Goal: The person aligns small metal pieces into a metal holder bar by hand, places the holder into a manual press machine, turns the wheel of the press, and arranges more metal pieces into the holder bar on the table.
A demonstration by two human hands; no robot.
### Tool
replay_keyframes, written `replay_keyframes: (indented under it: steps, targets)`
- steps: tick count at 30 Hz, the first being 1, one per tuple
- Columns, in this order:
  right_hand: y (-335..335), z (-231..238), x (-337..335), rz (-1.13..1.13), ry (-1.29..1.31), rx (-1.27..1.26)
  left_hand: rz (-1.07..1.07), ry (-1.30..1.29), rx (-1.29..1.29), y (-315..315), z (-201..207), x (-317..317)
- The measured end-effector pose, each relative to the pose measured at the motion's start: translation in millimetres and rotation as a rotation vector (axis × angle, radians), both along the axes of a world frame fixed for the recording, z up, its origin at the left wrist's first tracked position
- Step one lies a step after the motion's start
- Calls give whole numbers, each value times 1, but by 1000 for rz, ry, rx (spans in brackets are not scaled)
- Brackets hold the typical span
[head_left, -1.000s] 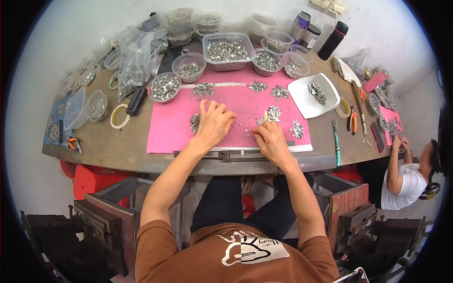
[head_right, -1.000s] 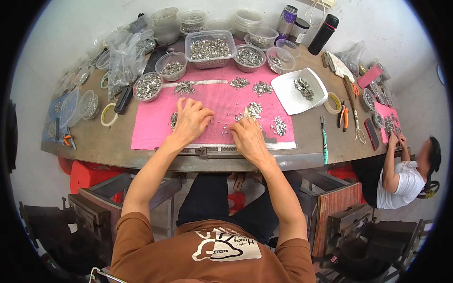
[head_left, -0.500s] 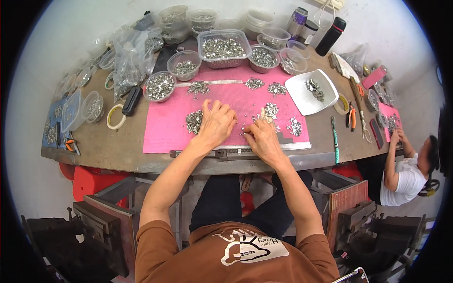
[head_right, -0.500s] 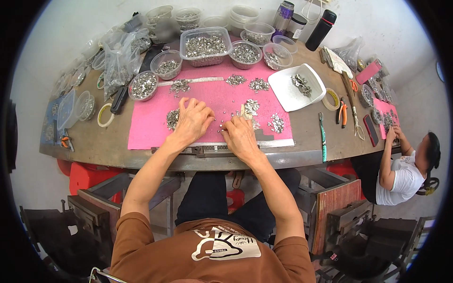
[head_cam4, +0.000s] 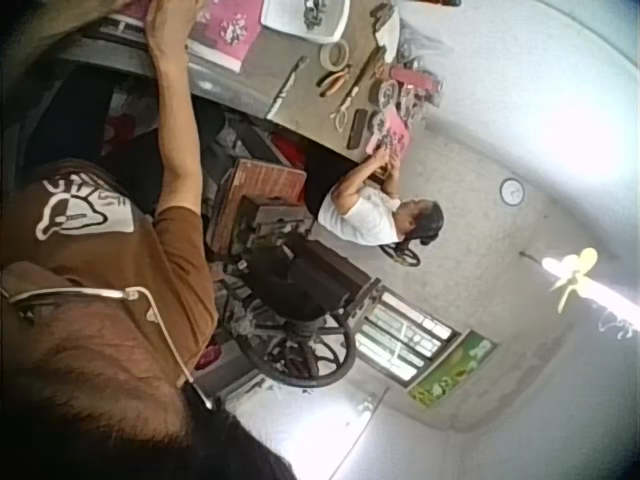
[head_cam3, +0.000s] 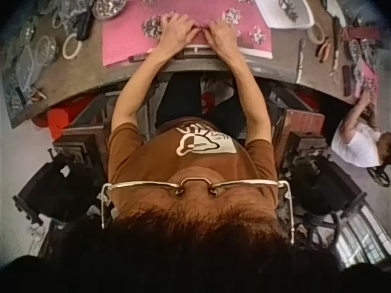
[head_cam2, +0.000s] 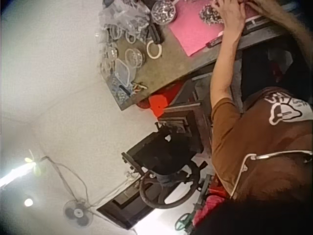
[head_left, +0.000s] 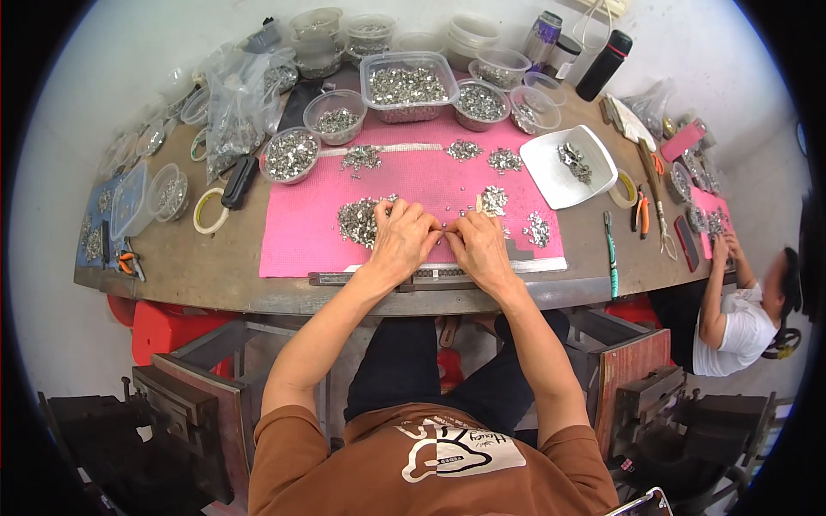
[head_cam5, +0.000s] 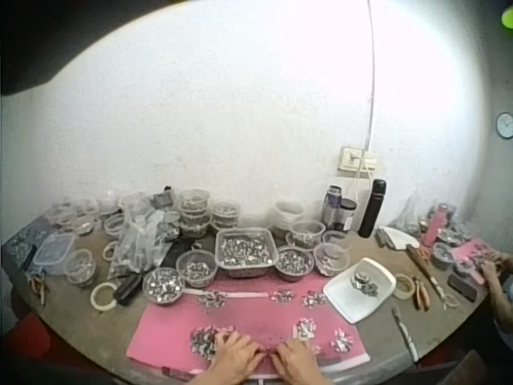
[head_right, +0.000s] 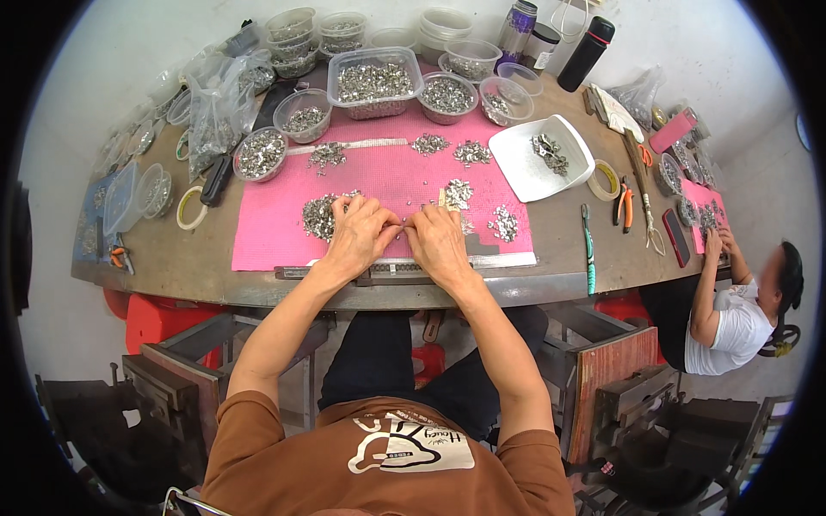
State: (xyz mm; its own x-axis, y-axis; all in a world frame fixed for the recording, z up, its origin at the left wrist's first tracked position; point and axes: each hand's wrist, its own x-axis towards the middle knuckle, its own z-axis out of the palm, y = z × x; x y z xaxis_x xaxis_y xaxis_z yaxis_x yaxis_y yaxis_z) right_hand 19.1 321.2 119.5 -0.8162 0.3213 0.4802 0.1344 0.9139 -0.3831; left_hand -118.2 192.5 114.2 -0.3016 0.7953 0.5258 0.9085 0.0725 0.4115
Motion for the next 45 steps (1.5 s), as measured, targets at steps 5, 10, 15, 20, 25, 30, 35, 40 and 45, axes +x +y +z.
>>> replay_keyframes:
  steps: [5, 10, 15, 20, 25, 30, 35, 40, 45]
  targets:
    - [-1, 0, -1, 6, -2, 11, 6, 118, -19, 2, 5, 3]
    - [0, 4, 3, 16, 6, -36, -44, 118, 12, -1, 9, -2]
    - [-16, 23, 38, 78, 52, -197, -121, -15, 79, -38, 19, 15]
    - [-36, 10, 47, 68, 139, -167, -139, -46, 125, -45, 9, 32]
    - [-43, 4, 50, 40, 157, -146, -135, -15, 127, -46, 6, 36]
    - [-42, 3, 52, 65, 176, -89, -152, -33, 127, -47, 5, 36]
    - [-31, 10, 48, 82, 183, -132, -157, -187, 147, -49, 8, 34]
    - [-19, 14, 25, 20, 134, -128, -121, -70, 147, -45, 7, 41]
    - [-18, 11, 4, 44, -7, -117, -63, -59, 144, -45, 2, 44]
